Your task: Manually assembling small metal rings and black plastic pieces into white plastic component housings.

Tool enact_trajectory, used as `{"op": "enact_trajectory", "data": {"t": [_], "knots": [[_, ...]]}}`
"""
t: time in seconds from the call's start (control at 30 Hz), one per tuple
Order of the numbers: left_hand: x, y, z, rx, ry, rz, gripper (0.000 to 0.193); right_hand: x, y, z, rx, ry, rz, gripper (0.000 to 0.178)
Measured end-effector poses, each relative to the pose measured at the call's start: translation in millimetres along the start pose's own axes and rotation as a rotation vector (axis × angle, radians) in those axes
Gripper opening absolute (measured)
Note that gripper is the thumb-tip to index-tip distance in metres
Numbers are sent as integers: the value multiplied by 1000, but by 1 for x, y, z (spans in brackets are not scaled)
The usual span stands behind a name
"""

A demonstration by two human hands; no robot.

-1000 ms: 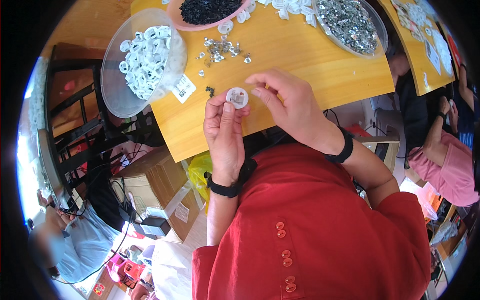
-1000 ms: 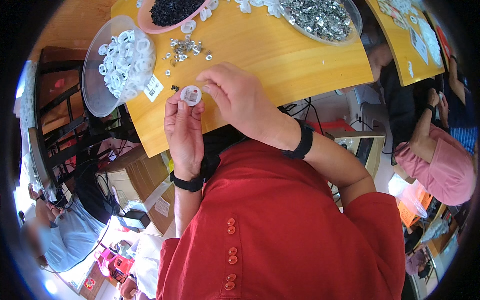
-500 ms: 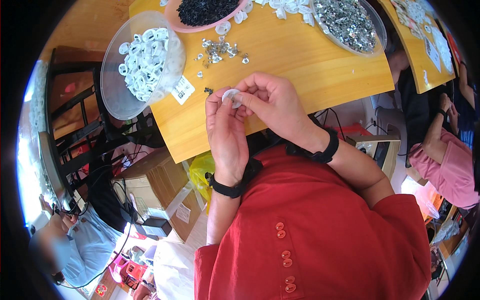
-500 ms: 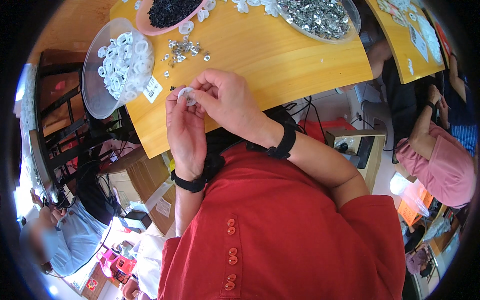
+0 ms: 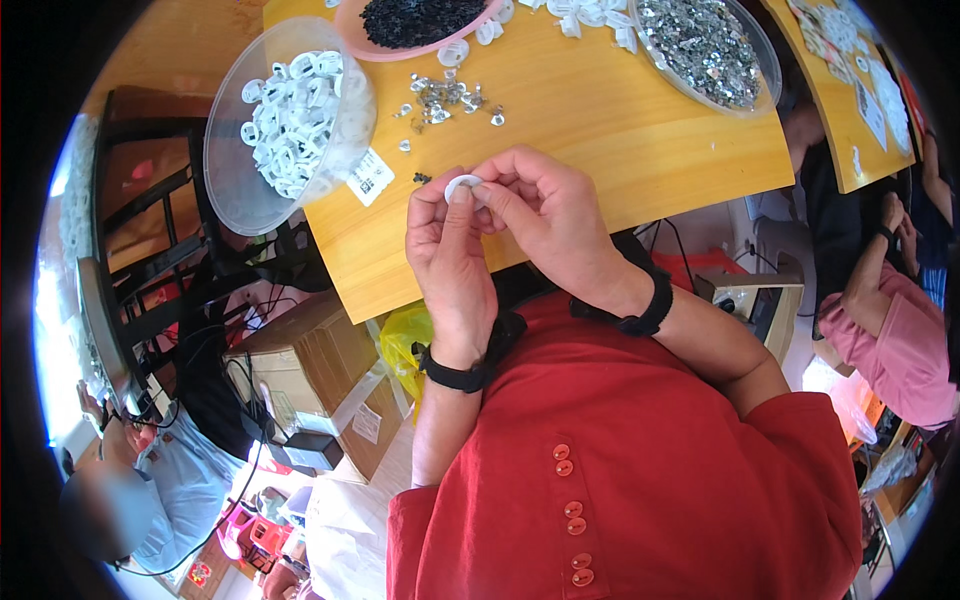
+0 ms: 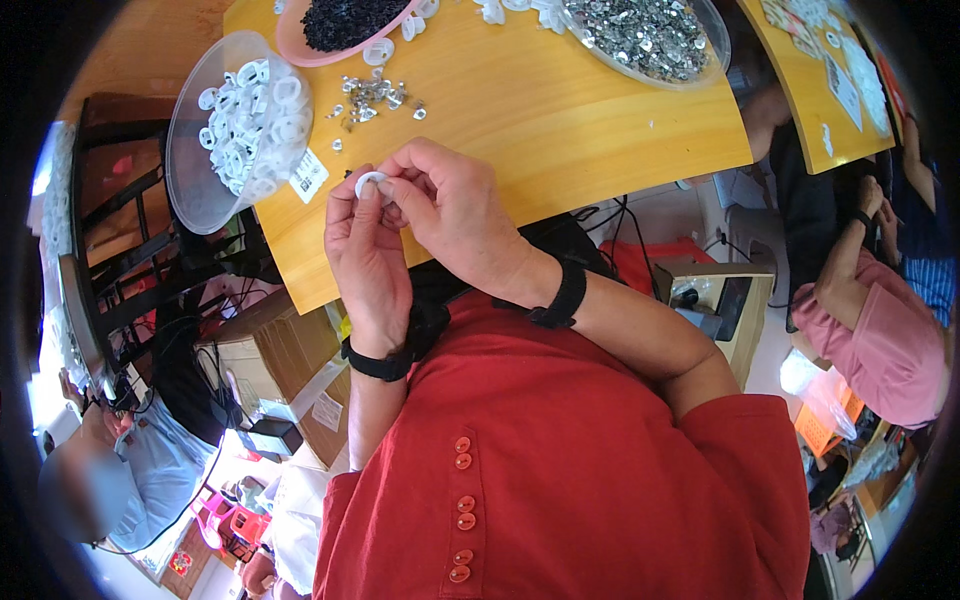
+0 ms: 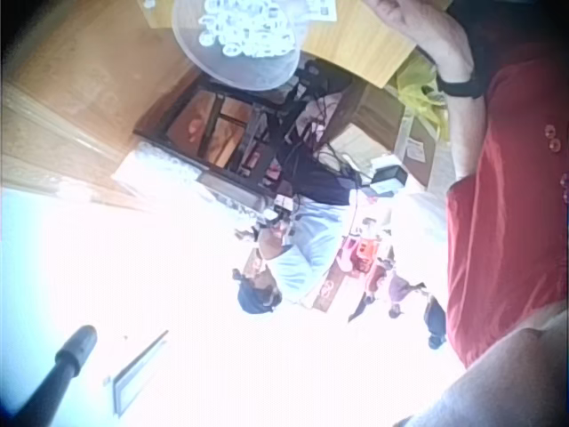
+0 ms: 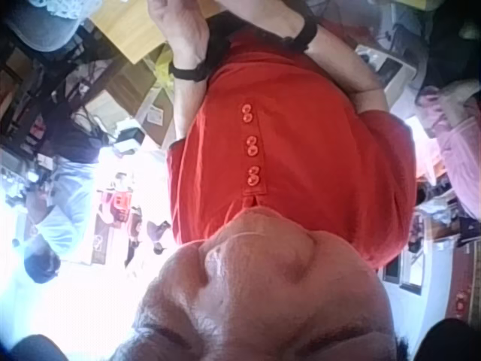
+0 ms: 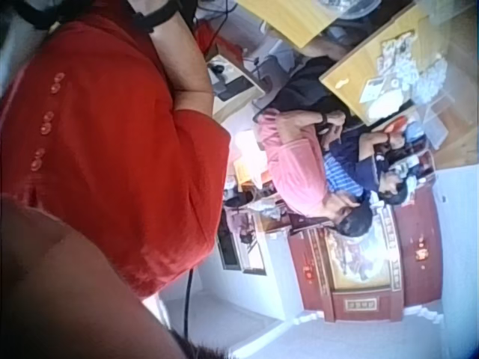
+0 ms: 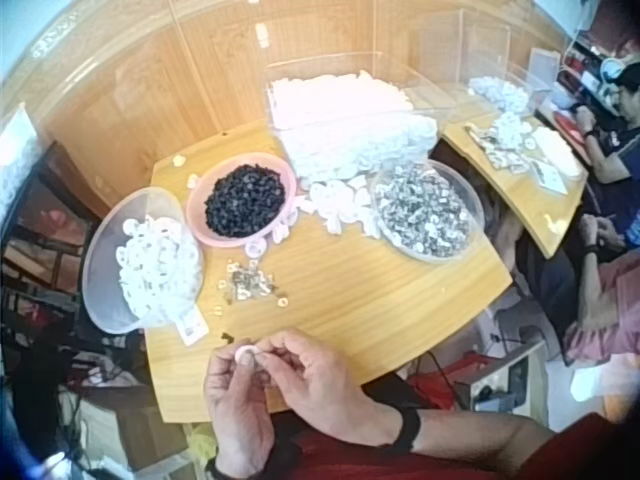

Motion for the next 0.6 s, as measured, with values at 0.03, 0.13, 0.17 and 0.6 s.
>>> {"op": "enact_trajectory", "data": {"t": [0.03, 0.13, 0.17, 0.6], "knots": [[-1, 1, -1, 19, -34, -24, 12, 1, 0, 0, -5, -18, -13, 6], [-5, 3, 0, 61, -102, -53, 12, 5, -1, 1, -18, -74, -69, 6], [-6, 4, 1, 84, -136, -59, 12, 7, -2, 1, -26, -112, -112, 5], [-8, 0, 5, 101, 16, 24, 17, 13, -6, 1, -11, 9, -51, 6]]}}
Point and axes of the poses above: each hand's wrist, its own y-axis towards the middle knuckle, its own z-axis out of the palm, x = y × z, the point moved 3 cm from there along y, towards the middle knuckle, and after that the axes turned 8 degrees about z, right-handed, at the moved point
